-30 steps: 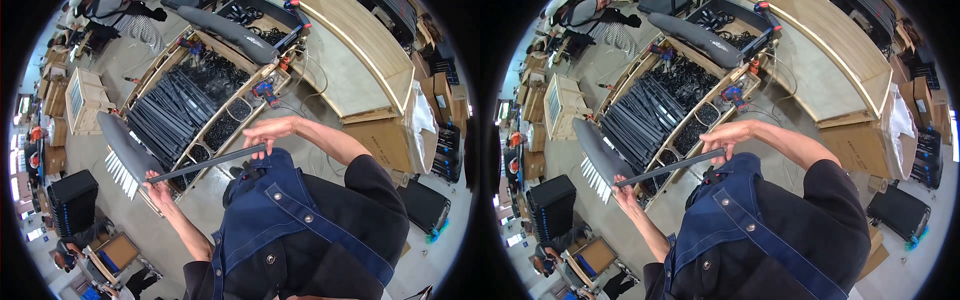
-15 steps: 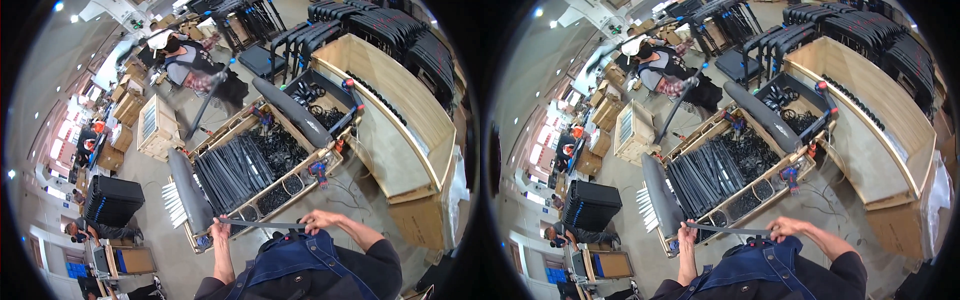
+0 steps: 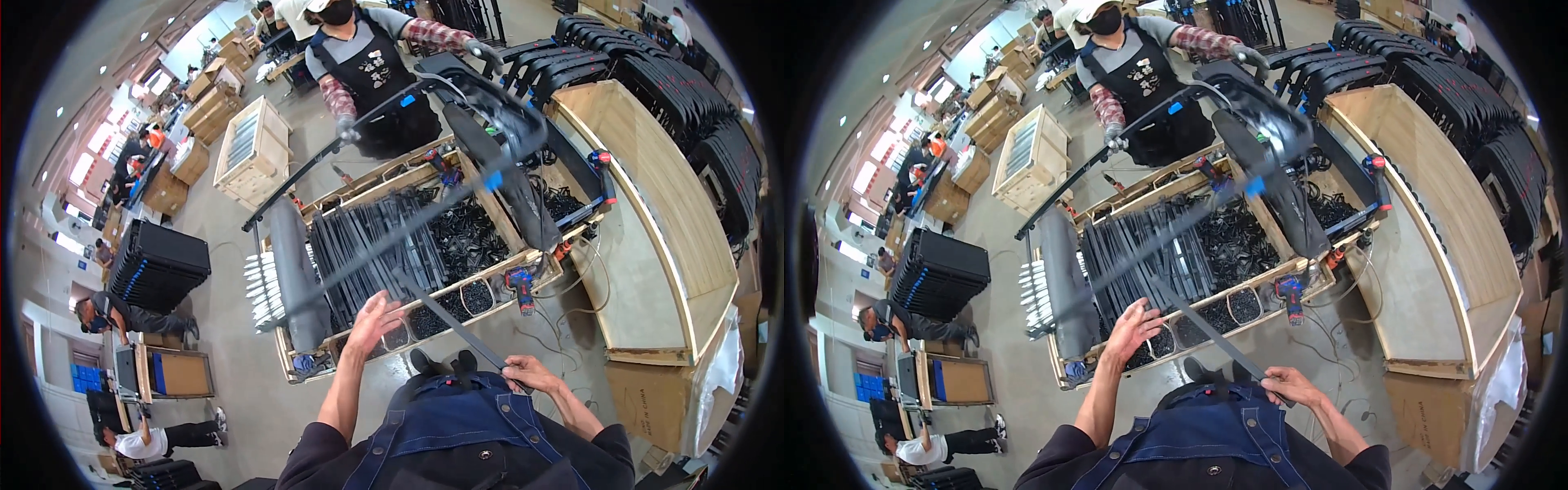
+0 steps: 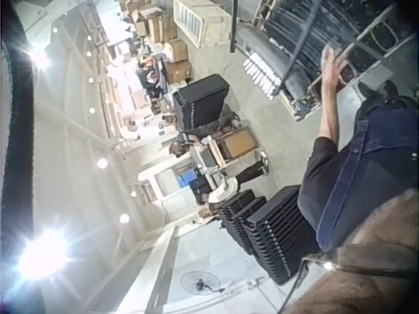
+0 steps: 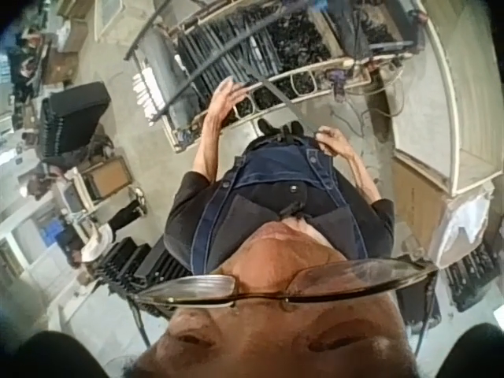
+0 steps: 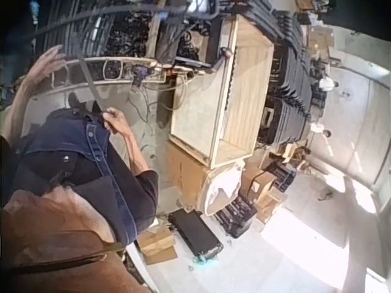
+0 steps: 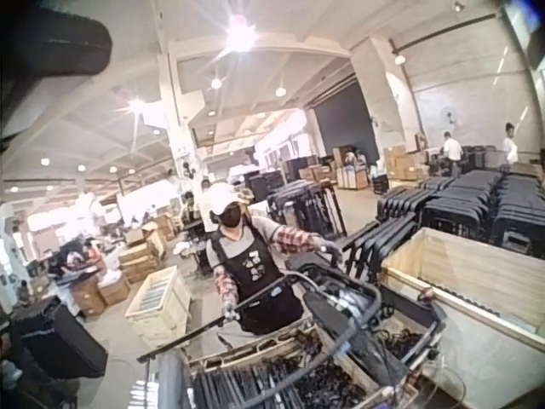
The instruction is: Assembling the motor cover and internal components of a treadmill using power tools on a factory floor.
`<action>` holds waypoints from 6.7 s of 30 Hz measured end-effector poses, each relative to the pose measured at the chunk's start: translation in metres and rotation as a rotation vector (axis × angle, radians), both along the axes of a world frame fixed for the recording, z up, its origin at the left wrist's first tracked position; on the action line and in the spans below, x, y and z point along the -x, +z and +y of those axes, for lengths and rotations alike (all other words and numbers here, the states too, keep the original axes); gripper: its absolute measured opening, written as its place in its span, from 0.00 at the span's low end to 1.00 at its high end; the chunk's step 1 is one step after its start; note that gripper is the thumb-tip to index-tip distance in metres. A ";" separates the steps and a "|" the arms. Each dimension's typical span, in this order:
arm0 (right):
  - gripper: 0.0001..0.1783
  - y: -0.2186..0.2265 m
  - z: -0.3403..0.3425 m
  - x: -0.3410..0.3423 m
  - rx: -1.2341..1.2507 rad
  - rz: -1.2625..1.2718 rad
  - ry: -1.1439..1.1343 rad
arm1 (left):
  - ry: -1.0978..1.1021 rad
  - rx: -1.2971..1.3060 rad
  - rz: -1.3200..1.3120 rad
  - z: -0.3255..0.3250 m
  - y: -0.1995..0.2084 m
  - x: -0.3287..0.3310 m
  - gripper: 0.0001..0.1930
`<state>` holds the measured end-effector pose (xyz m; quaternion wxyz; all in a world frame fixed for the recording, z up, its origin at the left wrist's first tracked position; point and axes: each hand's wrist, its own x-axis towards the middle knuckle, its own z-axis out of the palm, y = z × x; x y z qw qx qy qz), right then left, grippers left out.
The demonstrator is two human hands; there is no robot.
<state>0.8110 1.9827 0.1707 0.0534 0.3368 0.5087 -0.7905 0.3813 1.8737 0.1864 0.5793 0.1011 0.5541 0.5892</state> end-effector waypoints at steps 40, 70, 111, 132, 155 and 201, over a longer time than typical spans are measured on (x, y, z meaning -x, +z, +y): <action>0.18 -0.006 0.105 0.300 -1.574 -0.101 -0.309 | 0.941 0.016 0.053 -0.044 -0.073 0.093 0.27; 0.18 -0.020 0.010 0.153 -0.341 0.128 -0.645 | -0.598 -1.187 0.705 -0.061 0.428 -0.034 0.20; 0.19 -0.039 -0.004 0.112 -0.206 0.064 -0.605 | 0.549 0.126 0.214 -0.023 -0.088 0.055 0.32; 0.16 -0.003 -0.029 0.065 -0.347 0.093 -0.729 | 0.325 0.092 0.627 -0.005 0.002 0.014 0.17; 0.27 0.047 0.038 0.422 -0.697 0.124 -0.265 | -0.117 0.206 1.195 0.019 -0.030 0.115 0.19; 0.13 0.060 0.362 0.218 -0.170 0.085 -0.865 | 1.193 -0.055 0.137 -0.036 0.054 0.147 0.13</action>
